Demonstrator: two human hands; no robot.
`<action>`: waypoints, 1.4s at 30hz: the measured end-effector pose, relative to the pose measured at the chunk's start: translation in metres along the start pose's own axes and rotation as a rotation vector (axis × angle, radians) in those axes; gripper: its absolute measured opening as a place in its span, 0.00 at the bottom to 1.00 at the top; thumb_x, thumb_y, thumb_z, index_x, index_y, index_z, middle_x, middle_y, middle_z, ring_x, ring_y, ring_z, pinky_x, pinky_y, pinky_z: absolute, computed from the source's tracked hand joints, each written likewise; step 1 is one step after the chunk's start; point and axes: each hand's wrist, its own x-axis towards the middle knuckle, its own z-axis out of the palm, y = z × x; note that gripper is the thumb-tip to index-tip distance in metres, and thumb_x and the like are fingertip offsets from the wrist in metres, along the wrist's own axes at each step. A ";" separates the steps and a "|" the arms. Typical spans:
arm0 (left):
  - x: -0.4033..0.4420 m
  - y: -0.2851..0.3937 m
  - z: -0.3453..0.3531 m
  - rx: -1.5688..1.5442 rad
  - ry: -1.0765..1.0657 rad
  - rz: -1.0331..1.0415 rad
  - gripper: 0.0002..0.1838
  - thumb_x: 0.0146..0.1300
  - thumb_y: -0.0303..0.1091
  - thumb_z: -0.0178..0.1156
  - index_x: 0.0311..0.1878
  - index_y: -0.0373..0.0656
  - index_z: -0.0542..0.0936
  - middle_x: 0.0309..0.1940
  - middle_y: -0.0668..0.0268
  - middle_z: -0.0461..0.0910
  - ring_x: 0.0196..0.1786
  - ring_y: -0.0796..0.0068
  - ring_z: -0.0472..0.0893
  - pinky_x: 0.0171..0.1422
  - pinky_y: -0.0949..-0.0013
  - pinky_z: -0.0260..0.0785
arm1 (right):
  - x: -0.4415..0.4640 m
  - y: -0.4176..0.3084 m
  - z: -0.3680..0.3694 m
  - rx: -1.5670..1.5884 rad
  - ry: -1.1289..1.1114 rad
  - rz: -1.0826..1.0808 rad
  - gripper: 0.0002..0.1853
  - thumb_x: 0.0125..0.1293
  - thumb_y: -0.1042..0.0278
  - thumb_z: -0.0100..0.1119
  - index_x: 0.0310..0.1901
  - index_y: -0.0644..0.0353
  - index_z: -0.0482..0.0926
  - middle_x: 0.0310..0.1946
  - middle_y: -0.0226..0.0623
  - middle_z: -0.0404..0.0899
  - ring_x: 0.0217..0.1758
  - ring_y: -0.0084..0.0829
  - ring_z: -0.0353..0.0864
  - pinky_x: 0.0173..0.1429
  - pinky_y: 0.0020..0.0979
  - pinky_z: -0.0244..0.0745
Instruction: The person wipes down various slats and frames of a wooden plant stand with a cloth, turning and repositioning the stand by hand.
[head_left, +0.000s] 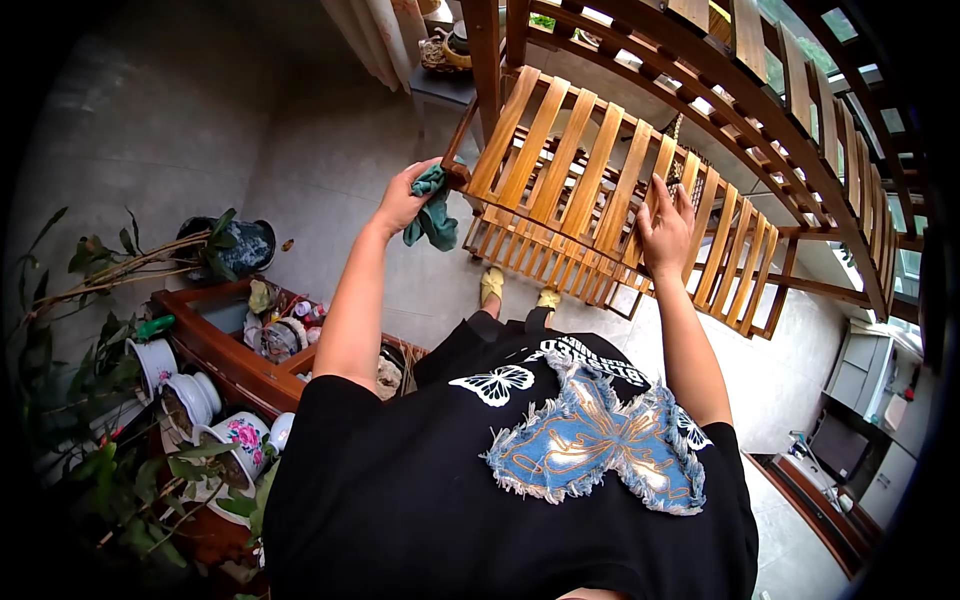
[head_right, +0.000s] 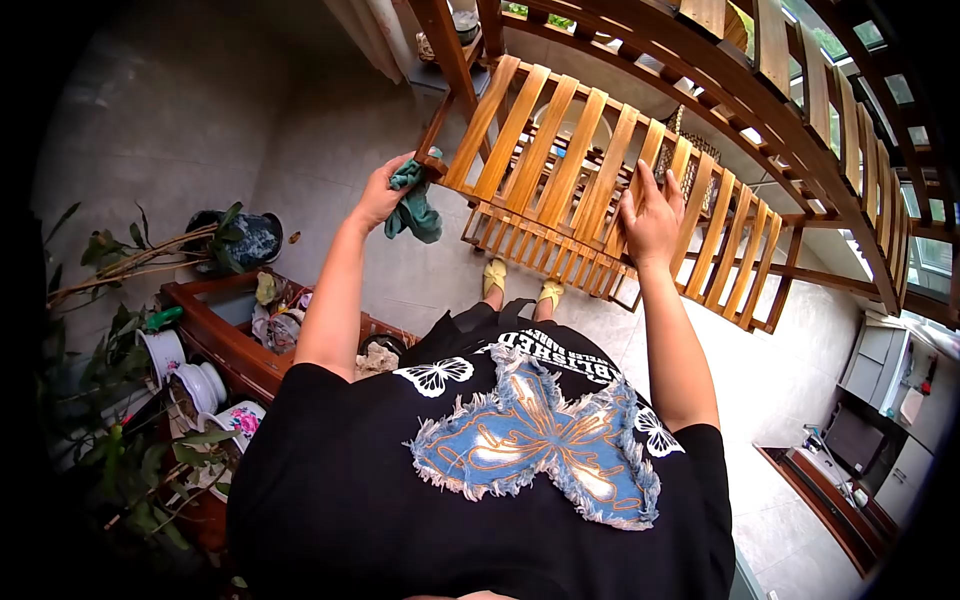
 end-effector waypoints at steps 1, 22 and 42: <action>-0.009 -0.005 -0.001 0.041 0.027 0.026 0.24 0.67 0.19 0.63 0.66 0.42 0.81 0.57 0.68 0.83 0.56 0.77 0.82 0.61 0.71 0.77 | 0.000 0.001 0.000 -0.008 0.001 -0.002 0.29 0.70 0.51 0.63 0.72 0.35 0.76 0.70 0.48 0.73 0.80 0.46 0.63 0.81 0.47 0.57; -0.043 -0.044 0.034 0.424 0.093 -0.036 0.34 0.59 0.14 0.57 0.67 0.55 0.80 0.55 0.62 0.80 0.59 0.56 0.81 0.65 0.62 0.73 | 0.000 0.009 0.003 -0.098 0.005 -0.042 0.28 0.73 0.51 0.60 0.74 0.33 0.73 0.71 0.48 0.72 0.80 0.46 0.63 0.79 0.45 0.64; -0.102 -0.008 0.102 0.573 -0.319 -0.104 0.21 0.64 0.22 0.68 0.61 0.39 0.80 0.43 0.60 0.89 0.47 0.70 0.87 0.54 0.65 0.79 | 0.000 0.009 0.007 0.083 0.046 -0.051 0.29 0.72 0.50 0.58 0.71 0.51 0.74 0.57 0.43 0.83 0.78 0.44 0.63 0.83 0.46 0.53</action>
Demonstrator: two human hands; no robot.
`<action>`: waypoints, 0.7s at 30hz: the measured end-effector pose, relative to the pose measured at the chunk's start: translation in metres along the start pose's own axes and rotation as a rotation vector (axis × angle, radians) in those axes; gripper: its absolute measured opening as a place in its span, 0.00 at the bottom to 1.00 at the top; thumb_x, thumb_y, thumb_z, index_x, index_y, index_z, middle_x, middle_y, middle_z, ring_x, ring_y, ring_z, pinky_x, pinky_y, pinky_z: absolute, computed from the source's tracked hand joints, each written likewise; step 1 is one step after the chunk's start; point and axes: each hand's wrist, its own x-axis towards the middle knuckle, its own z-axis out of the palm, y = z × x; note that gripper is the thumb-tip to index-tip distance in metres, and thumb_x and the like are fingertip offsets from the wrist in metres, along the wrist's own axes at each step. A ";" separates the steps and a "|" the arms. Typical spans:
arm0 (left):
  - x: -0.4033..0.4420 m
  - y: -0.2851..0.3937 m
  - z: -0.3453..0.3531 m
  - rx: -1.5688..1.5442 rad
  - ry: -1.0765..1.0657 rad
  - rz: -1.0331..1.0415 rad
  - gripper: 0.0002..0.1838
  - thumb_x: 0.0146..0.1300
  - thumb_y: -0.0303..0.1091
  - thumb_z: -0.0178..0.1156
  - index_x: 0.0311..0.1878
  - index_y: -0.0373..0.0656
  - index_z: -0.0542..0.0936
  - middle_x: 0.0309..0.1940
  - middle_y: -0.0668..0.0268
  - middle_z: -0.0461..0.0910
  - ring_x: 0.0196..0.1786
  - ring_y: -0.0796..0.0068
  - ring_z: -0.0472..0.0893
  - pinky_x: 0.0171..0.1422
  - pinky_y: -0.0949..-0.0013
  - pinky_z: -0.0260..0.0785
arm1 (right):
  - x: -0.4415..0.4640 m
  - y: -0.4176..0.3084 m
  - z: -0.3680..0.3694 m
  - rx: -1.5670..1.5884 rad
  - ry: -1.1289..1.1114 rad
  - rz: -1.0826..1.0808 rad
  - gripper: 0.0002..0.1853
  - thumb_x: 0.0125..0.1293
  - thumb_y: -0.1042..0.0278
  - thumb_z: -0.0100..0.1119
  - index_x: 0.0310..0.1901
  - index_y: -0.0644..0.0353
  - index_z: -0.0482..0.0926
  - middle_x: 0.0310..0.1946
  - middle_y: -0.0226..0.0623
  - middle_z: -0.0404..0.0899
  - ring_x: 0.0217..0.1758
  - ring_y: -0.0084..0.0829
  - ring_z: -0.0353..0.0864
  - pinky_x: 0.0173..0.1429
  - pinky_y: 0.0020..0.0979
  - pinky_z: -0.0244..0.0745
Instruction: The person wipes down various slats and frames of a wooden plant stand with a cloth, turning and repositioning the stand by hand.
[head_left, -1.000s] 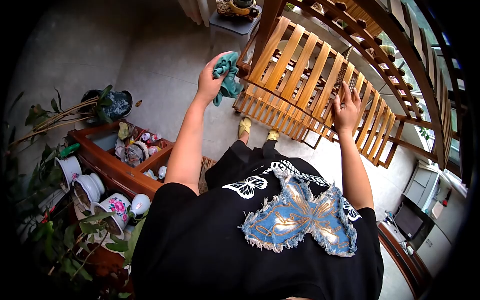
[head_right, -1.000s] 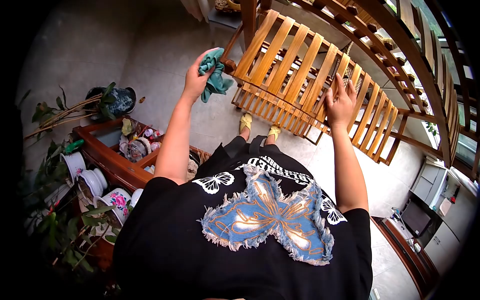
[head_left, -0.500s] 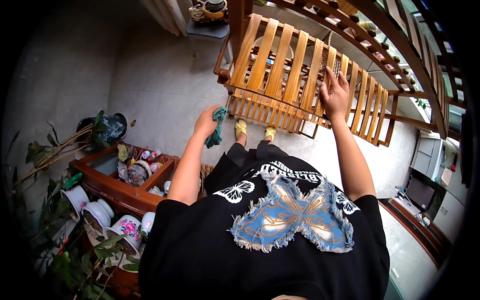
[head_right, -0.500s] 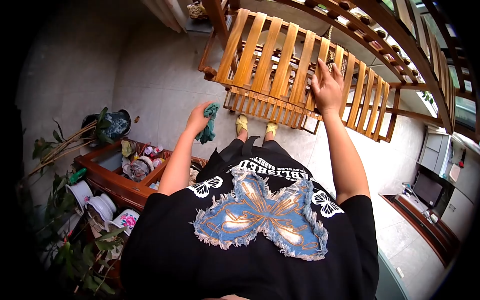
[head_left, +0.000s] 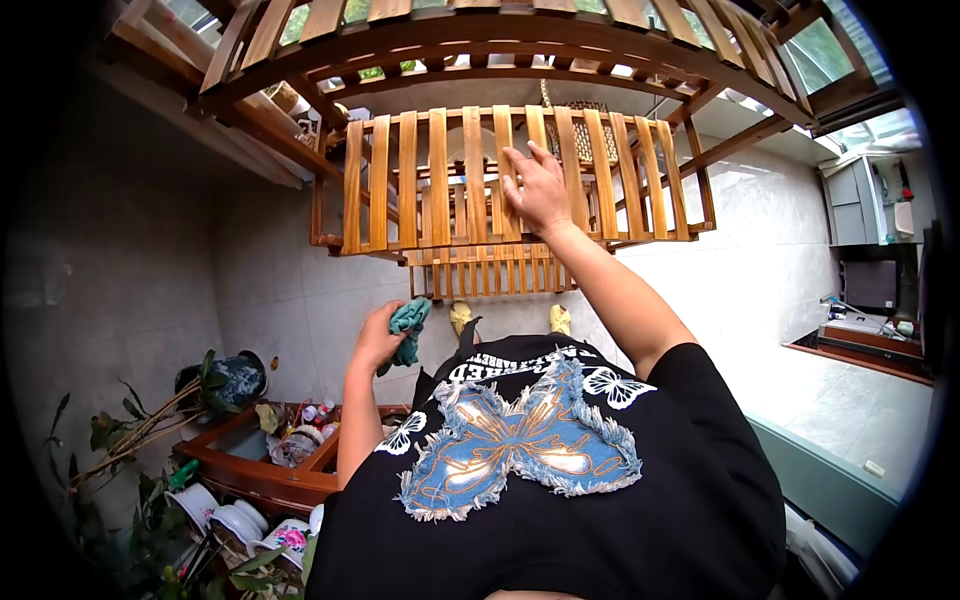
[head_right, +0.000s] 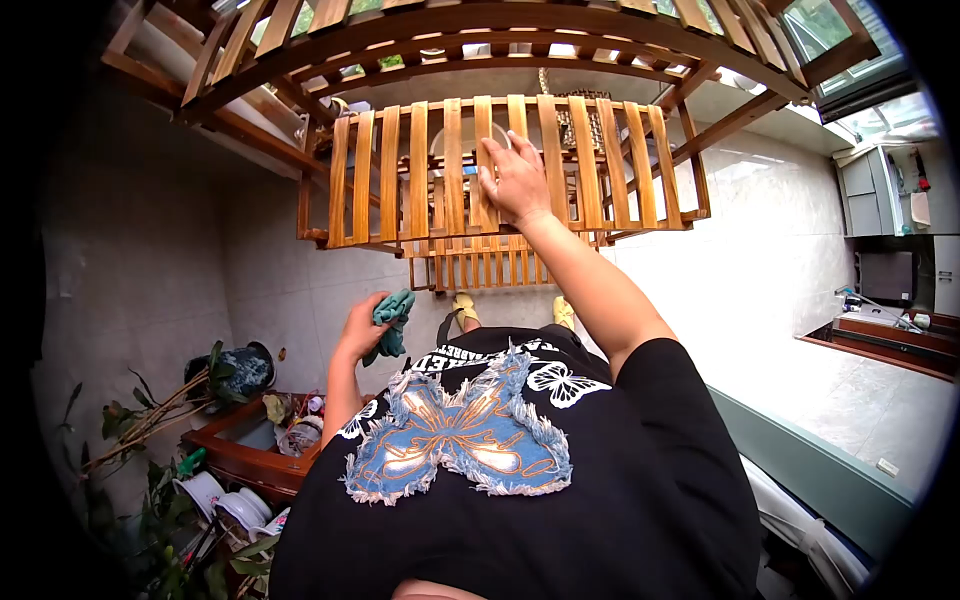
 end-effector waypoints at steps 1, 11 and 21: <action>-0.002 0.019 0.007 -0.023 -0.006 -0.002 0.22 0.64 0.22 0.69 0.62 0.39 0.80 0.46 0.60 0.88 0.49 0.71 0.87 0.55 0.66 0.78 | -0.001 -0.001 -0.004 0.016 -0.023 -0.003 0.31 0.72 0.50 0.59 0.72 0.53 0.72 0.58 0.43 0.81 0.78 0.44 0.63 0.84 0.46 0.52; 0.006 0.291 0.125 -0.344 0.392 0.285 0.22 0.69 0.25 0.68 0.65 0.37 0.78 0.54 0.64 0.85 0.57 0.75 0.82 0.63 0.69 0.73 | -0.103 0.046 -0.206 0.850 -0.326 -0.204 0.36 0.69 0.64 0.66 0.77 0.53 0.64 0.70 0.48 0.71 0.71 0.48 0.75 0.73 0.44 0.73; 0.051 0.436 0.248 -0.636 -0.003 0.332 0.47 0.79 0.58 0.53 0.83 0.31 0.50 0.79 0.48 0.60 0.80 0.60 0.61 0.83 0.61 0.50 | -0.163 0.134 -0.244 1.185 -0.045 0.035 0.60 0.65 0.32 0.67 0.85 0.53 0.40 0.85 0.47 0.41 0.87 0.47 0.45 0.85 0.45 0.46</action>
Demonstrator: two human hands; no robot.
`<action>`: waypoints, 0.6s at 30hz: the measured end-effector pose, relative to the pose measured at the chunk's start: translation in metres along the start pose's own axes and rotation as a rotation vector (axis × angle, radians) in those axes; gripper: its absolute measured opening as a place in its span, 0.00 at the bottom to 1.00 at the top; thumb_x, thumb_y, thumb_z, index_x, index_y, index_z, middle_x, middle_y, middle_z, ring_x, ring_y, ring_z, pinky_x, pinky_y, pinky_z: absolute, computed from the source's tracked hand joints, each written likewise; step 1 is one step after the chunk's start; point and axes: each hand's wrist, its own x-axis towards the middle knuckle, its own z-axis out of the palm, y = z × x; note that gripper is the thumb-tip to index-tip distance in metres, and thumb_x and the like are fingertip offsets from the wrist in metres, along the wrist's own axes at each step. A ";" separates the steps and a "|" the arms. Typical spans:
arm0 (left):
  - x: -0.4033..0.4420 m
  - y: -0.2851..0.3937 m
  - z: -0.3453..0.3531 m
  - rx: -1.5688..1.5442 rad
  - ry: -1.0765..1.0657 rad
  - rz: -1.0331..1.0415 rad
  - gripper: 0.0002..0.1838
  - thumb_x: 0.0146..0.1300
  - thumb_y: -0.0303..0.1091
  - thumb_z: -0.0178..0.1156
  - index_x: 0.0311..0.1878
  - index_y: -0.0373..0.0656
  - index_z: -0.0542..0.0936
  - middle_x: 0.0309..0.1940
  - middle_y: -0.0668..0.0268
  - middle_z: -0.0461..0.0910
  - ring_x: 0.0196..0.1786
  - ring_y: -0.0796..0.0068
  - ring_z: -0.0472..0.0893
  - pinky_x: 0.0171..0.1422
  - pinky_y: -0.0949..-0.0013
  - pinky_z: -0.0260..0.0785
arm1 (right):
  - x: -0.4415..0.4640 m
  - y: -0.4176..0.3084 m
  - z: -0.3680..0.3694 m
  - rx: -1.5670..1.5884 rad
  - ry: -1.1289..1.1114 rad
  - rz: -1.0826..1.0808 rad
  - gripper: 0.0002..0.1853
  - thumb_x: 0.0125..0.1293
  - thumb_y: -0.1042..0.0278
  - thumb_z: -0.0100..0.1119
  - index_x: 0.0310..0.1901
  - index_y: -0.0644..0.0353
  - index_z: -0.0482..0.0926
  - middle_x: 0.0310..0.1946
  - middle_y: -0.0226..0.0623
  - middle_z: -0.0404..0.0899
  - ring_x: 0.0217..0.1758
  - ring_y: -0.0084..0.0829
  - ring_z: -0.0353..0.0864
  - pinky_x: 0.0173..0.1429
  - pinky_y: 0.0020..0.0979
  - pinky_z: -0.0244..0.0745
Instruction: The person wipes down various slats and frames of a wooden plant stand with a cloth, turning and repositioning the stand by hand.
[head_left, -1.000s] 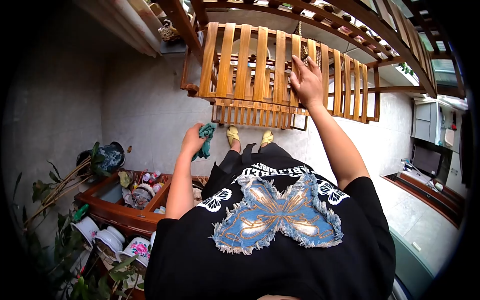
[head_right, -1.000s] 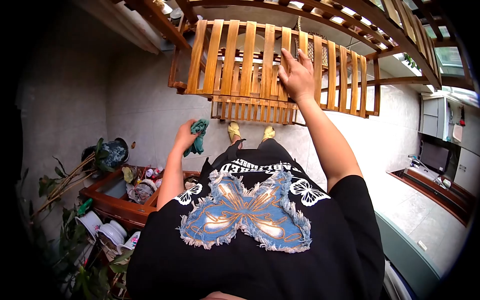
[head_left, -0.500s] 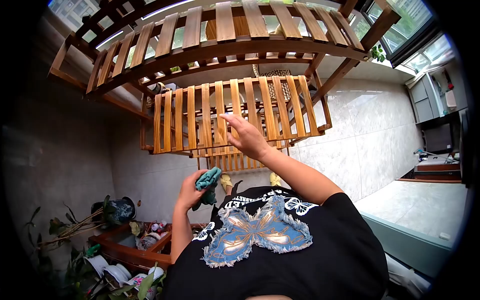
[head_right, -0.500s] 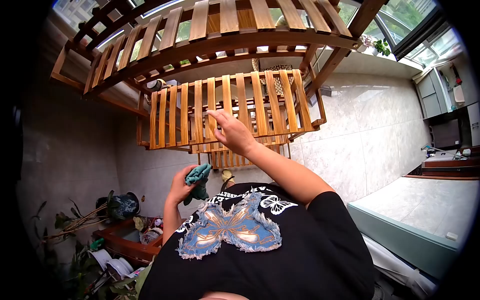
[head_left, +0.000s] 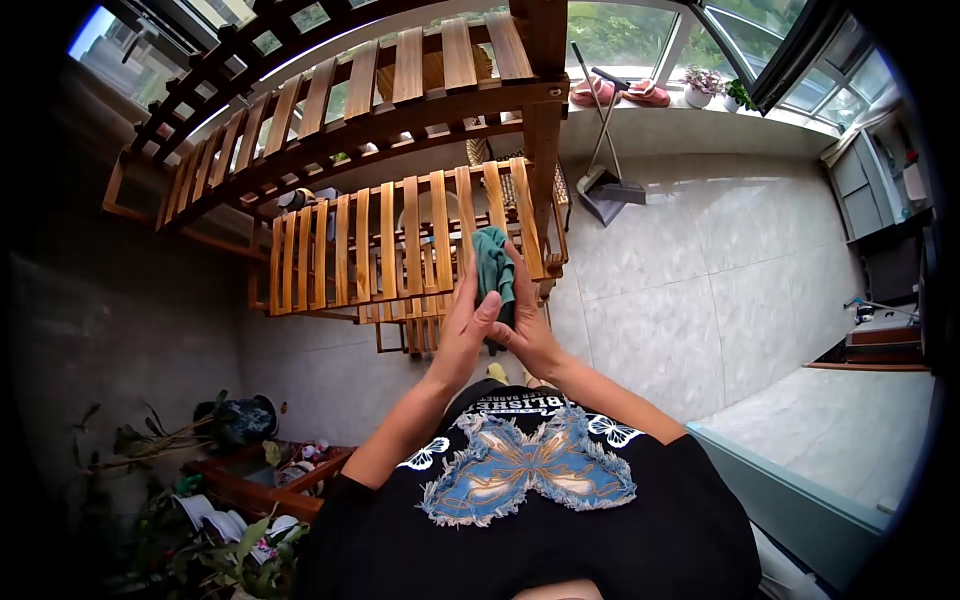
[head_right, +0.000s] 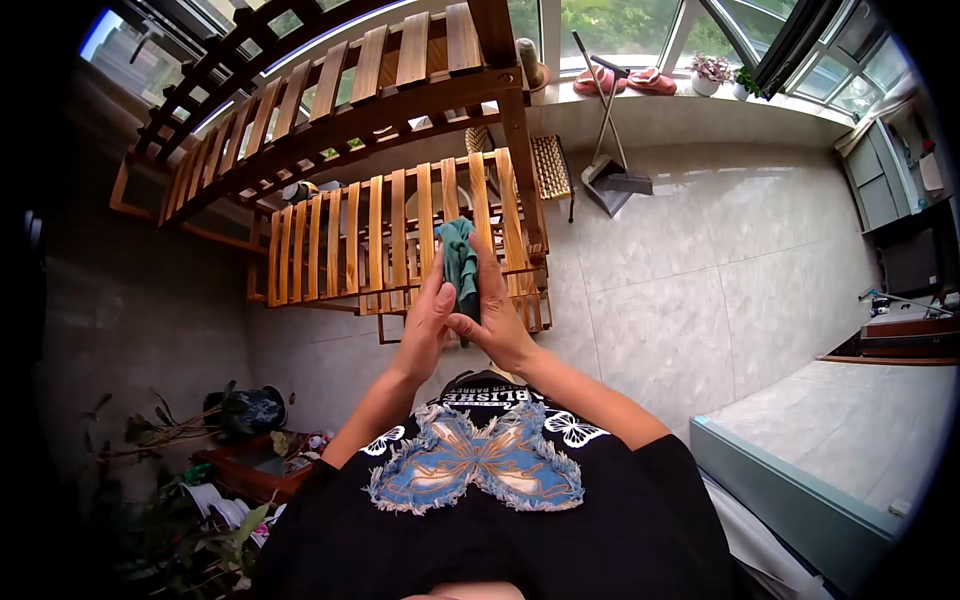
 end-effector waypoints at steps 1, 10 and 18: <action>0.002 -0.005 0.009 0.008 -0.092 -0.008 0.50 0.79 0.64 0.48 0.84 0.30 0.45 0.83 0.46 0.52 0.85 0.57 0.53 0.86 0.61 0.43 | -0.005 0.000 -0.010 0.109 0.051 0.055 0.60 0.66 0.34 0.68 0.85 0.54 0.40 0.84 0.45 0.44 0.86 0.44 0.47 0.85 0.43 0.47; 0.033 0.001 0.030 0.368 -0.501 0.127 0.30 0.73 0.44 0.67 0.73 0.43 0.75 0.70 0.53 0.76 0.69 0.62 0.79 0.72 0.60 0.72 | -0.053 -0.008 -0.071 0.451 0.591 0.316 0.22 0.69 0.67 0.72 0.61 0.60 0.75 0.48 0.33 0.84 0.42 0.23 0.85 0.48 0.27 0.84; 0.096 -0.065 0.010 0.834 0.104 0.261 0.29 0.72 0.38 0.68 0.71 0.39 0.71 0.58 0.55 0.79 0.56 0.65 0.82 0.60 0.61 0.78 | -0.067 0.000 -0.102 0.416 0.627 0.361 0.21 0.68 0.66 0.70 0.59 0.64 0.78 0.45 0.40 0.86 0.43 0.30 0.87 0.49 0.32 0.84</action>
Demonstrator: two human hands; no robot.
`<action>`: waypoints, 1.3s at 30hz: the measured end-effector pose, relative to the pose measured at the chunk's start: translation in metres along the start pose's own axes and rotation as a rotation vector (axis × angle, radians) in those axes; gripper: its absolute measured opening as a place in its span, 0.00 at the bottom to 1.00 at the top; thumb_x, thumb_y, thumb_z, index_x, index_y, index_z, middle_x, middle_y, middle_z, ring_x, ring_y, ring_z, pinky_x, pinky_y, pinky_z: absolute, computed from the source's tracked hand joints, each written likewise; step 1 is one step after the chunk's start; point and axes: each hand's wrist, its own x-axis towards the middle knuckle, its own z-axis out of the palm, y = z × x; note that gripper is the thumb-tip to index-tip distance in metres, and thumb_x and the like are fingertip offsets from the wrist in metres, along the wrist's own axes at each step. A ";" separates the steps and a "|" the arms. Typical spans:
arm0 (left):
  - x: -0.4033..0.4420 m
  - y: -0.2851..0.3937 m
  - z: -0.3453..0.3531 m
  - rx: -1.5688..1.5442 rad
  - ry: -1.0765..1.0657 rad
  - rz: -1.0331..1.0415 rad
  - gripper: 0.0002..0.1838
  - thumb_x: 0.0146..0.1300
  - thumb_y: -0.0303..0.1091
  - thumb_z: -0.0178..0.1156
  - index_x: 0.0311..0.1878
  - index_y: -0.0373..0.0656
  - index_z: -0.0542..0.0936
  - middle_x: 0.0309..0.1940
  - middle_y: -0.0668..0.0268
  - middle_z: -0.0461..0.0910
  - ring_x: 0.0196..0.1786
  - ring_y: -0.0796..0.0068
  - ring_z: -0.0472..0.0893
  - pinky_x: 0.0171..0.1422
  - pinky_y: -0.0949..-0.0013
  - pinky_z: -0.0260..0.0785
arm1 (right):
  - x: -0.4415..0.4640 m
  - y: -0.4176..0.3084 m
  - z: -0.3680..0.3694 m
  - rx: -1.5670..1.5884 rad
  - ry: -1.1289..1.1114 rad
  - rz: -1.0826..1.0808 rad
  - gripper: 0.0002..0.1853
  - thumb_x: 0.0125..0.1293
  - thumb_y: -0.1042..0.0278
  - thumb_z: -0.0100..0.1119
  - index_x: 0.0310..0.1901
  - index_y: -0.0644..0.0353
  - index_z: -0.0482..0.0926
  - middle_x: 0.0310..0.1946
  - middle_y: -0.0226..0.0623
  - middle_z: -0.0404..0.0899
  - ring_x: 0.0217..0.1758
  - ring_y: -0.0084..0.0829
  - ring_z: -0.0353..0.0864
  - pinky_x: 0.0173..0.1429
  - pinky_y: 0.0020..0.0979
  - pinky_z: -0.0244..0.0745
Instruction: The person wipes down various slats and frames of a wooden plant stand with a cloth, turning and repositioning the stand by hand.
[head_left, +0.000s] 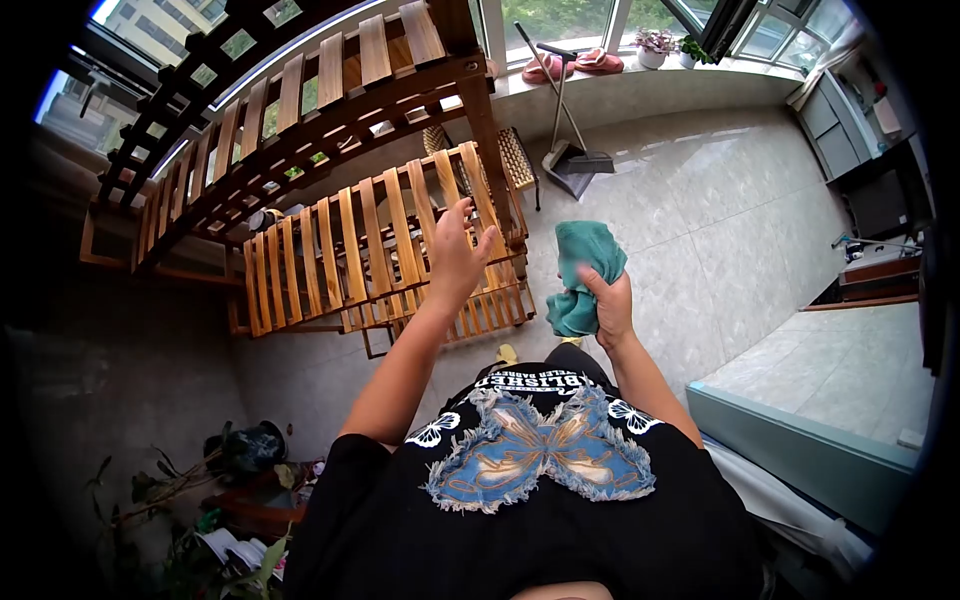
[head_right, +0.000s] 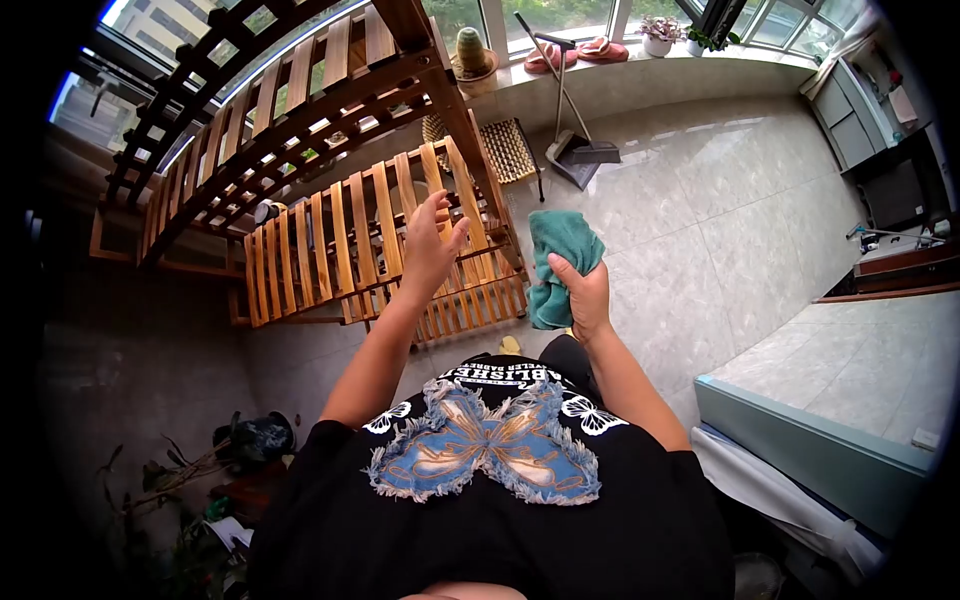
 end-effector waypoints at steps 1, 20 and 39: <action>0.002 -0.003 0.010 -0.039 -0.080 -0.034 0.32 0.70 0.42 0.70 0.69 0.34 0.71 0.56 0.54 0.77 0.53 0.61 0.81 0.60 0.59 0.77 | 0.002 -0.005 0.000 -0.004 0.016 -0.023 0.21 0.68 0.67 0.70 0.58 0.64 0.78 0.45 0.40 0.86 0.44 0.30 0.87 0.49 0.32 0.85; 0.014 0.007 0.107 0.396 0.205 -0.402 0.25 0.75 0.39 0.58 0.72 0.45 0.73 0.36 0.49 0.86 0.37 0.43 0.85 0.41 0.46 0.77 | 0.164 -0.056 -0.110 -0.163 -0.146 0.136 0.13 0.68 0.70 0.68 0.51 0.62 0.79 0.37 0.32 0.84 0.32 0.25 0.84 0.37 0.30 0.83; -0.066 0.020 0.102 0.334 0.188 -0.324 0.26 0.73 0.43 0.60 0.73 0.55 0.74 0.35 0.54 0.86 0.39 0.47 0.85 0.41 0.48 0.77 | 0.142 -0.214 0.149 -0.287 -0.430 -1.729 0.26 0.52 0.61 0.76 0.57 0.43 0.89 0.64 0.31 0.82 0.56 0.36 0.80 0.59 0.34 0.79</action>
